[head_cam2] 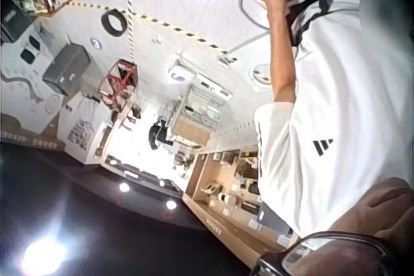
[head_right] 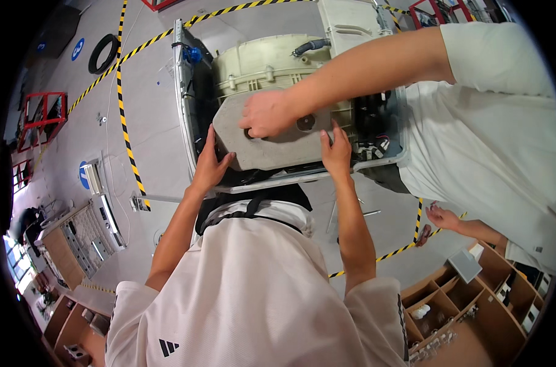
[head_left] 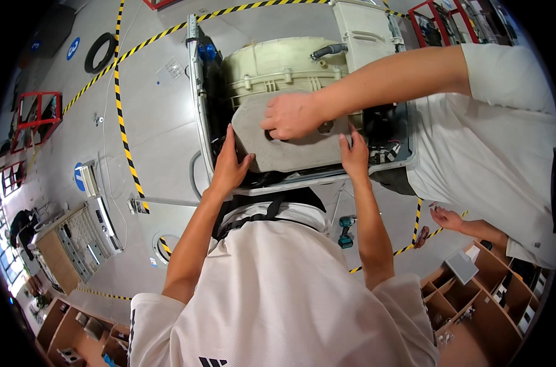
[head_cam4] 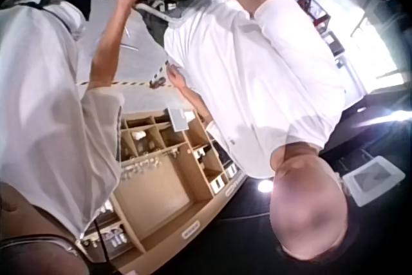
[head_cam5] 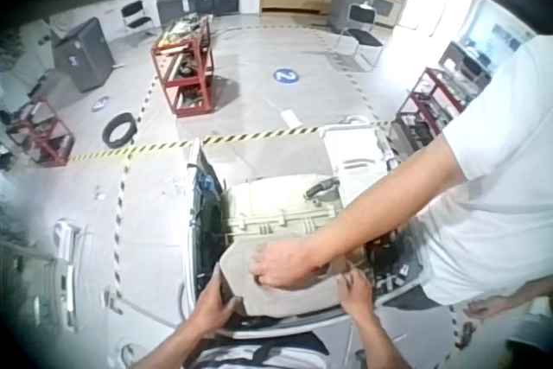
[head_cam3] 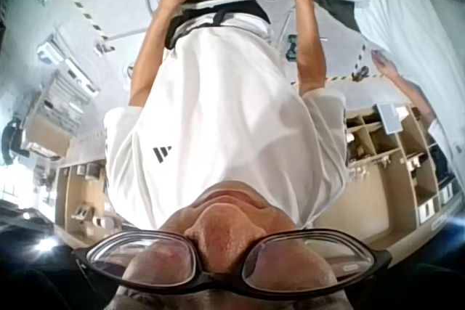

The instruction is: The person picks up a large concrete counterweight from the floor and positions it onto the top of an open washing machine drum. They align the holes of the block with the mounting points on the drum, and another person assists by pointing and helping to secure it.

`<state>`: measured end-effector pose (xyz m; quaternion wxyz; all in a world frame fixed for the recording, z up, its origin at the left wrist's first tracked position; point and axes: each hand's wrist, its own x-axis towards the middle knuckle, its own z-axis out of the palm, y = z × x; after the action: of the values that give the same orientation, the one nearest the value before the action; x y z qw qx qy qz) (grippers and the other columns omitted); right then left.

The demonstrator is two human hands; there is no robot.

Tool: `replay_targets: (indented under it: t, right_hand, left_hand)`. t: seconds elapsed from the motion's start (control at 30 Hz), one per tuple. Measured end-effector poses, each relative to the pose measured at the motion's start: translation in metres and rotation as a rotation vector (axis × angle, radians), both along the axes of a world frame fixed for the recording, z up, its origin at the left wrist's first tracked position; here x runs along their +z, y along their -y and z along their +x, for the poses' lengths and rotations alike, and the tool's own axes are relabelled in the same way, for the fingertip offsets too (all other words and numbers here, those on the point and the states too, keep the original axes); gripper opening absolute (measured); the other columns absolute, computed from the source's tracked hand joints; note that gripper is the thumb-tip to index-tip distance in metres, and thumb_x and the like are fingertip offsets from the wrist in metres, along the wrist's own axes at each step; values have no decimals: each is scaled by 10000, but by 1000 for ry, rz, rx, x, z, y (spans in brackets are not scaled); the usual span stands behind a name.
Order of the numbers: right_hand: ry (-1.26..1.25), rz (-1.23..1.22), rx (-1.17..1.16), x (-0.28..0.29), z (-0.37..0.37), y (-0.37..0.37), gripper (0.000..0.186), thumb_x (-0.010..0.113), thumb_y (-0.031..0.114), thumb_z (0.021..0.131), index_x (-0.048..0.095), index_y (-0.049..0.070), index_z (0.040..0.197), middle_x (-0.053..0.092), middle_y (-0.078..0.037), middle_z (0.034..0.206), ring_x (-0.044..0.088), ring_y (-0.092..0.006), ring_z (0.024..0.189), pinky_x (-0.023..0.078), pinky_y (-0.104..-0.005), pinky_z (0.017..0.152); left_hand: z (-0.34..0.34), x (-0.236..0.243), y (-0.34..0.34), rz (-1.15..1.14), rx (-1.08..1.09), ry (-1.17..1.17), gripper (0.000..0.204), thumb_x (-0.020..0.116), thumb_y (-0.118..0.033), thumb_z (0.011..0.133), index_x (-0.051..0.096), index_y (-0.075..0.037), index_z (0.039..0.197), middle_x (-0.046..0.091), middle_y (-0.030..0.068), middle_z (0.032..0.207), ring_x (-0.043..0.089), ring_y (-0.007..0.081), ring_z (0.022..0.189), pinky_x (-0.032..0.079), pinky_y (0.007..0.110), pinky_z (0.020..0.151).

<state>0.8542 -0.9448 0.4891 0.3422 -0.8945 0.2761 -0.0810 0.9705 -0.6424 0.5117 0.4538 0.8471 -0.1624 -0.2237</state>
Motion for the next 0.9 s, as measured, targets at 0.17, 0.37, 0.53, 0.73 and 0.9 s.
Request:
replay_targets:
  t: [0.17,0.37,0.53,0.73,0.9]
  right_hand:
    - [0,42,-29,3,1,-3,412,578,211,891,525,33,1258,591,-227,1117,556,-406,1044,444,-431,887]
    - [35,74,-44,8,2,-4,406,590,196,877,540,21,1240,585,-236,1144,549,-404,1069,437,-424,907]
    - [27,50,-49,6,-1,-3,429,598,203,872,532,-13,1236,578,-246,1153,547,-404,1076,426,-421,926]
    - [66,86,-29,10,-2,-3,446,606,212,868,524,-21,1238,568,-243,1175,538,-400,1094,419,-421,942]
    - [78,103,2,8,-5,-5,451,615,204,863,516,-28,1237,554,-247,1199,523,-402,1119,415,-420,953]
  left_hand:
    - [-2,-3,-1,-29,2,-10,848,668,-73,818,115,38,1452,408,289,1359,443,396,1246,375,391,1026]
    - [-4,-5,-1,29,-19,32,870,669,-84,829,87,9,1469,429,256,1366,465,335,1248,370,365,1032]
    - [-4,1,2,62,-5,103,852,669,-95,831,109,17,1464,413,256,1374,480,341,1227,385,375,1020]
    - [-10,12,-4,75,44,55,767,656,-108,851,192,19,1448,396,232,1389,513,312,1192,447,386,961]
    - [-24,24,-7,75,95,-57,738,646,-112,860,213,19,1443,371,219,1411,514,306,1192,458,382,953]
